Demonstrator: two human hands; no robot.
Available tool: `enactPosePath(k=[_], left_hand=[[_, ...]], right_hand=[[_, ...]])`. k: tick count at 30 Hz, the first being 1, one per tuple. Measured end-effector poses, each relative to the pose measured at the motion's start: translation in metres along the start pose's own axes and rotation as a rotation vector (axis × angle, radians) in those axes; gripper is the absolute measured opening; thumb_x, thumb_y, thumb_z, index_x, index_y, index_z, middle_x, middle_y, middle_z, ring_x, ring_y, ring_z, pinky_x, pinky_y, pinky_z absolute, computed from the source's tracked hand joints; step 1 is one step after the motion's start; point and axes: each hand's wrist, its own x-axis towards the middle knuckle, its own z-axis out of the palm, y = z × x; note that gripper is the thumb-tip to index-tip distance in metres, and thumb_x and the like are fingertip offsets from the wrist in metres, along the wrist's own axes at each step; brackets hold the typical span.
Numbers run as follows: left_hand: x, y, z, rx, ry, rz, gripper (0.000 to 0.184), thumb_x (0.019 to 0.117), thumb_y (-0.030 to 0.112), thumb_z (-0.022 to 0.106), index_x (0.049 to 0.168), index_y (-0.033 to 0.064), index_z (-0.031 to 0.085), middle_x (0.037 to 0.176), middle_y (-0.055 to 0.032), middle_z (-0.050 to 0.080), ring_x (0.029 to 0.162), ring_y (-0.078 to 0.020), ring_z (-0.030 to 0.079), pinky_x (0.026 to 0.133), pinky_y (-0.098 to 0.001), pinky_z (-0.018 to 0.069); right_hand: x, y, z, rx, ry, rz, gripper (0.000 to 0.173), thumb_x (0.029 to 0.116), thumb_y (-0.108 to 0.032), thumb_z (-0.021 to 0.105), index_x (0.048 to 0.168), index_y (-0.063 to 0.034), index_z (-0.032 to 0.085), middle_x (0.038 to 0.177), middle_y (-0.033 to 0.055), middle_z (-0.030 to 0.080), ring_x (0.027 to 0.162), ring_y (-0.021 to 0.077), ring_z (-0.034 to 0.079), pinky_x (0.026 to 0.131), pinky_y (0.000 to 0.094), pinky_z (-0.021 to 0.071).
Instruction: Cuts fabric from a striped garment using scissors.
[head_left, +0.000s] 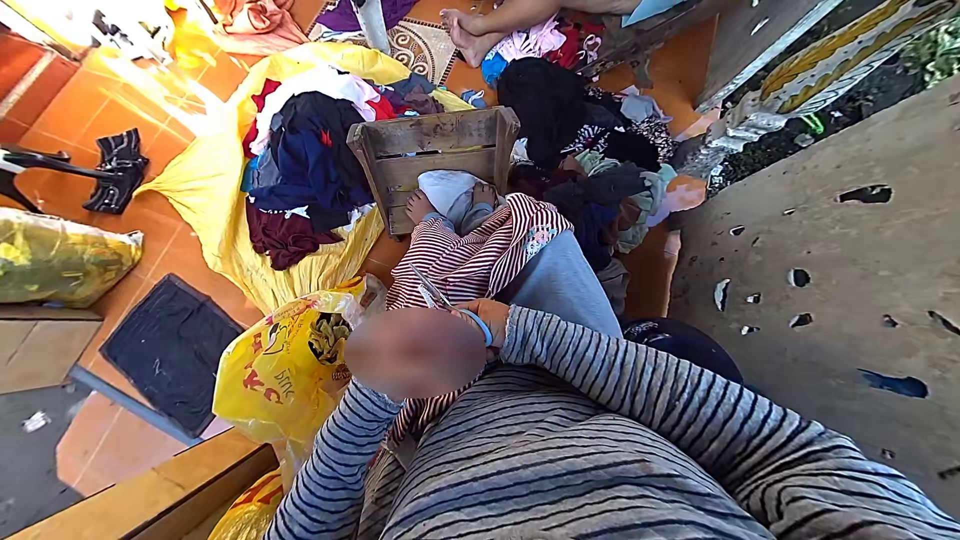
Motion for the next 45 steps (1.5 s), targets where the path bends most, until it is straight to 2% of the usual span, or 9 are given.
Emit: enactPosePath(k=[8,11,14,17,19,29,36,42,45], left_hand=[[-0.046,0.019,-0.097,0.460,0.338,0.216,0.047,0.0795,0.004,0.072,0.126,-0.0036,0.067,0.133,-0.0177,0.061,0.076,-0.0021,0.067,0.064,-0.0172,0.0566],[-0.053,0.027,-0.113,0.881,0.372,-0.206,0.042,0.0890,0.002,0.072,0.130,-0.0049,0.065,0.141,-0.0283,0.056,0.098,-0.0301,0.072,0.083,-0.0415,0.0605],[-0.034,0.030,-0.088,1.122,0.059,-0.524,0.043,0.0981,0.016,0.068,0.135,-0.0066,0.061,0.140,-0.0355,0.054,0.130,-0.0527,0.052,0.109,-0.0668,0.0385],[-0.013,0.020,-0.029,1.010,0.098,-0.008,0.034,0.0947,0.015,0.069,0.123,-0.0038,0.069,0.123,-0.0286,0.066,0.108,-0.0440,0.068,0.093,-0.0577,0.0546],[0.014,0.019,0.009,0.857,0.008,0.186,0.037,0.0946,0.019,0.070,0.126,-0.0013,0.069,0.123,-0.0229,0.068,0.102,-0.0342,0.071,0.089,-0.0476,0.0588],[0.173,0.033,0.098,0.986,-0.233,0.018,0.055,0.0968,0.018,0.070,0.147,0.0050,0.053,0.141,-0.0255,0.056,0.131,-0.0414,0.055,0.110,-0.0570,0.0433],[0.144,0.036,0.099,0.653,-0.116,0.362,0.019,0.0998,0.003,0.058,0.110,-0.0053,0.071,0.110,-0.0219,0.070,0.106,-0.0322,0.068,0.098,-0.0462,0.0527],[0.145,0.064,0.077,0.477,-0.054,0.258,0.021,0.1060,0.006,0.049,0.115,-0.0041,0.064,0.102,-0.0153,0.066,0.067,-0.0160,0.059,0.064,-0.0351,0.0529],[0.158,0.094,0.055,0.655,0.029,0.432,0.021,0.1030,0.005,0.052,0.112,-0.0039,0.068,0.108,-0.0184,0.070,0.095,-0.0252,0.069,0.088,-0.0440,0.0548]], right_hand=[[-0.032,0.015,-0.043,0.136,-0.027,-0.403,0.064,0.0869,-0.070,0.062,0.111,-0.0110,0.061,0.066,-0.0086,0.067,0.057,0.0046,0.065,0.055,0.0212,0.0547],[-0.055,0.022,-0.067,0.224,0.095,-0.501,0.068,0.0799,-0.075,0.068,0.110,-0.0145,0.063,0.068,-0.0081,0.069,0.059,0.0060,0.066,0.056,0.0223,0.0556],[-0.072,0.035,-0.085,0.217,0.353,-0.551,0.057,0.0876,-0.068,0.066,0.110,-0.0157,0.063,0.067,-0.0074,0.068,0.060,0.0073,0.068,0.058,0.0231,0.0573],[-0.076,0.038,-0.093,0.122,0.730,-0.551,0.018,0.0947,-0.017,0.060,0.110,-0.0080,0.061,0.069,-0.0050,0.070,0.058,0.0060,0.066,0.055,0.0213,0.0551],[-0.074,0.034,-0.101,0.021,0.897,-0.548,0.023,0.0903,-0.004,0.067,0.112,-0.0045,0.060,0.076,-0.0026,0.071,0.062,0.0044,0.066,0.056,0.0203,0.0546],[-0.025,-0.017,-0.145,-0.471,0.968,-0.410,0.051,0.0838,-0.002,0.075,0.131,0.0001,0.056,0.105,0.0171,0.074,0.095,0.0304,0.072,0.085,0.0514,0.0570],[-0.003,-0.019,-0.159,-0.861,0.871,-0.280,0.056,0.0760,0.002,0.081,0.129,-0.0070,0.066,0.128,0.0250,0.064,0.124,0.0478,0.056,0.103,0.0663,0.0409],[-0.018,-0.045,-0.192,-0.990,1.036,-0.139,0.052,0.0821,-0.006,0.079,0.132,-0.0078,0.064,0.122,0.0282,0.065,0.121,0.0505,0.056,0.107,0.0669,0.0363],[-0.048,-0.060,-0.214,-1.004,1.178,-0.111,0.053,0.0814,-0.007,0.079,0.132,-0.0079,0.064,0.121,0.0291,0.065,0.122,0.0514,0.055,0.107,0.0677,0.0346]])
